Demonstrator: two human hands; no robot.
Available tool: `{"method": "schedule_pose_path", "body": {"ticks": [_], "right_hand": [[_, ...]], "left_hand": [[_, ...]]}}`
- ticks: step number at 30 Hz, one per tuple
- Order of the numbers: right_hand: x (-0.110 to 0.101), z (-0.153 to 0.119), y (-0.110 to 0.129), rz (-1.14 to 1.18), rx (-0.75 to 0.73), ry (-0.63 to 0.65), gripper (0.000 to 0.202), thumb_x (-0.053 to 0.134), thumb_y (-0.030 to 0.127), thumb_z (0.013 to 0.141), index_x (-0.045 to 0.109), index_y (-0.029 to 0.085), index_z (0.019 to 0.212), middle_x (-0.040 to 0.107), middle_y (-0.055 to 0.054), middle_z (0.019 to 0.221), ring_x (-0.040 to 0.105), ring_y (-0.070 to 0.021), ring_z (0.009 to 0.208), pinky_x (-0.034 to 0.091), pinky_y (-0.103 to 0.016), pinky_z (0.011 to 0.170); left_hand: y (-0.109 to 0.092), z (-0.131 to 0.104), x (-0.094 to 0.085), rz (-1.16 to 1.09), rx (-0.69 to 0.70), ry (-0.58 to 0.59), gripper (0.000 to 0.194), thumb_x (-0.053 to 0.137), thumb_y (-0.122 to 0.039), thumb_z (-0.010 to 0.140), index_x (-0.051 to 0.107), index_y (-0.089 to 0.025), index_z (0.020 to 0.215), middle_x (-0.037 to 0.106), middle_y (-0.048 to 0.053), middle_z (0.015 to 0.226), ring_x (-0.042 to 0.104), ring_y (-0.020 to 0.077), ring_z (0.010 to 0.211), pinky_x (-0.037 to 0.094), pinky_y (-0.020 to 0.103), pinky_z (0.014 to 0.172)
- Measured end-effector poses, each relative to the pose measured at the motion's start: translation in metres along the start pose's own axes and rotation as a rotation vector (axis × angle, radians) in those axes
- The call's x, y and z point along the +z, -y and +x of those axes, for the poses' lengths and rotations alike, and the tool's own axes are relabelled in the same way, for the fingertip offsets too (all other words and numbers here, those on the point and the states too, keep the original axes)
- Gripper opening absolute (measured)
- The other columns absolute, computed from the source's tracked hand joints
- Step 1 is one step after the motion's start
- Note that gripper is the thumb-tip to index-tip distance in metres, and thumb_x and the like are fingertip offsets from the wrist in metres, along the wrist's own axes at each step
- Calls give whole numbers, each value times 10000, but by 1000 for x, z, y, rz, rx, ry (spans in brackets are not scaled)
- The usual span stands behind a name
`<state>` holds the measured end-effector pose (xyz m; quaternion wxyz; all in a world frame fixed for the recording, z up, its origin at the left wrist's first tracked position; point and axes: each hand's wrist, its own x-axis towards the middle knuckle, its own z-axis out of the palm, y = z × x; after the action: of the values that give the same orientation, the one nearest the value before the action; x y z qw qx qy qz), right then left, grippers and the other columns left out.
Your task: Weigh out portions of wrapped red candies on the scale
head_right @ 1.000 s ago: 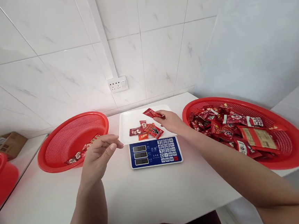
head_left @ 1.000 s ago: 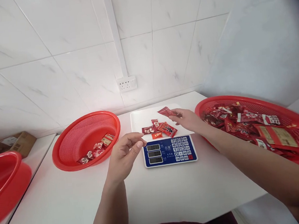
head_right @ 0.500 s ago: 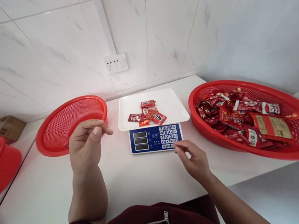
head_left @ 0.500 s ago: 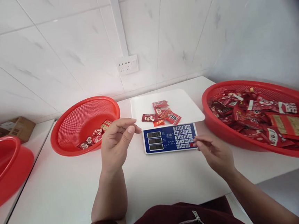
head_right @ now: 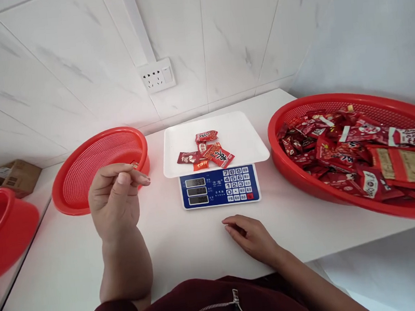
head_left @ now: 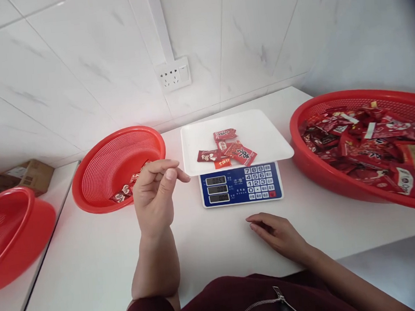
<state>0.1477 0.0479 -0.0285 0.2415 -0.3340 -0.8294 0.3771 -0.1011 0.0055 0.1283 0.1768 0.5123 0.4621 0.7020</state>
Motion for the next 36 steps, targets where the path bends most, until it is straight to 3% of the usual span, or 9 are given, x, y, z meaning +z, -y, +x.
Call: {"method": "schedule_pose_path", "body": {"ticks": [15,18,21,24,25,27,30,33,36], "right_hand": [[-4,2,10,1,-23,27,202,455,279,865,647,247,918,707,-33,849,662,-165,738,537,-275,657],[-33,5,22,-43,-111,16,218,440,268,880,650,258,933,711,-23,831,660,-150,731,532,-260,661],[-89,17,31,-210,-99,-164,234,439,287,879,658,257,955,715,-42,881,662,-174,804,526,-283,712],[-154,42,28,-476,122,-322,266,432,294,868,657,253,1004,686,-54,1040,631,-221,951,499,-328,802],[-172,52,23,-549,200,-323,277,421,279,867,658,247,1007,678,-54,1063,620,-230,976,485,-338,826],[-199,75,9,-646,318,-175,291,415,240,861,654,227,1027,662,-61,1103,602,-249,1003,464,-353,843],[-215,105,-13,-636,355,39,302,405,184,851,655,195,1020,648,-71,1139,591,-224,1020,432,-322,882],[-215,123,-31,-601,338,100,277,409,207,857,666,181,958,676,-64,1073,616,-179,941,444,-261,835],[-214,130,-40,-594,348,123,276,439,288,858,677,163,793,708,-61,825,631,-160,741,460,-238,714]], "left_hand": [[2,1,3,7,-29,-17,102,603,-290,834,666,-237,895,641,-10,676,595,132,642,488,285,651],[4,1,2,36,-50,-51,102,607,-301,830,670,-263,900,645,-9,706,586,150,666,484,310,668],[8,2,0,12,-61,-55,99,612,-295,826,676,-276,899,651,-8,716,581,158,674,480,319,673],[6,2,0,-13,-62,-34,99,622,-281,818,681,-271,898,653,-7,722,582,160,684,481,315,668],[5,1,0,-15,-63,-30,100,623,-282,817,681,-274,898,651,-7,725,581,160,690,482,314,671],[3,0,-1,-18,-68,-21,106,622,-284,818,681,-281,907,647,-8,737,579,159,707,483,313,690],[1,-1,-3,-10,-60,-16,117,620,-274,823,679,-270,924,646,-7,746,584,157,720,483,306,714],[0,-3,-5,-21,-62,1,111,610,-264,833,675,-261,922,646,-9,760,585,146,728,486,287,721],[-1,-2,-7,-34,-65,9,108,607,-271,835,673,-263,920,645,-12,770,582,137,739,490,266,720]]}}
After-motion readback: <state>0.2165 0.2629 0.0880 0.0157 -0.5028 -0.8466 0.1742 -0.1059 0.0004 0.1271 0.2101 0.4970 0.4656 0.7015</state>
